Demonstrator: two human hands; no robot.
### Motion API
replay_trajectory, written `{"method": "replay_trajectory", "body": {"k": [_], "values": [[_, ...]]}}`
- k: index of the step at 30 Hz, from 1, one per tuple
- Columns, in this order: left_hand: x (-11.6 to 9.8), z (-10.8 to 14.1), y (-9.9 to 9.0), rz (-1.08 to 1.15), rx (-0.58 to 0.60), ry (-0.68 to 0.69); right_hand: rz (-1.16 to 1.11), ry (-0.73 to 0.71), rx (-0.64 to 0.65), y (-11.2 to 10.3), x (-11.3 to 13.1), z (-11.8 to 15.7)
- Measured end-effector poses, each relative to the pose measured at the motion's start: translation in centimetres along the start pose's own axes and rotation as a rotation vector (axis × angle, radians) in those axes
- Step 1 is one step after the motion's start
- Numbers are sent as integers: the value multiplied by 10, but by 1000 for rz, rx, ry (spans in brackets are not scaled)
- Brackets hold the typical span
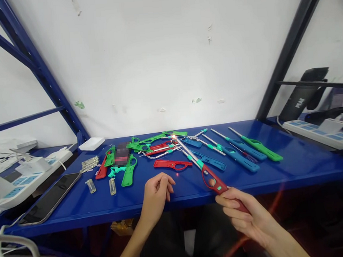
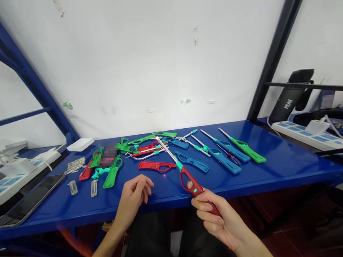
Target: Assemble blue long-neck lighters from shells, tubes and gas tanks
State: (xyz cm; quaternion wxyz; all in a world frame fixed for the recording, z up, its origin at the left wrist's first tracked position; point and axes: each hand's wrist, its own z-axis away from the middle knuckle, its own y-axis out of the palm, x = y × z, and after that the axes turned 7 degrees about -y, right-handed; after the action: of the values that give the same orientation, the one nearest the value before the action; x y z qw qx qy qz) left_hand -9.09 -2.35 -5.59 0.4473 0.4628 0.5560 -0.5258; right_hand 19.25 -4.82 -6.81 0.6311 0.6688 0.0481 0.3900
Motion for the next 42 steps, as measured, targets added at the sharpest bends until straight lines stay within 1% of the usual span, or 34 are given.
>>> {"method": "replay_trajectory", "body": {"k": [8,15,18,24,28,33,38,42], "values": [[-1,0,1,2,1,-1,-4,16,3,-2,2,-1],[-2,1,1,-1,2,0,3,-72,-63,9,0,3],[-2,2,1,-6,0,1,6,-94,-80,11,0,5],[-2,1,1,-11,1,10,17,-11,-58,0,2,3],[-2,1,1,-11,-2,12,16,5,-47,-5,2,2],[-2,1,2,-11,-2,10,15,7,-46,-4,3,2],[-3,1,1,-13,5,0,0,-32,-57,0,3,4],[-4,2,1,-13,6,-1,12,14,-59,-5,3,3]]}}
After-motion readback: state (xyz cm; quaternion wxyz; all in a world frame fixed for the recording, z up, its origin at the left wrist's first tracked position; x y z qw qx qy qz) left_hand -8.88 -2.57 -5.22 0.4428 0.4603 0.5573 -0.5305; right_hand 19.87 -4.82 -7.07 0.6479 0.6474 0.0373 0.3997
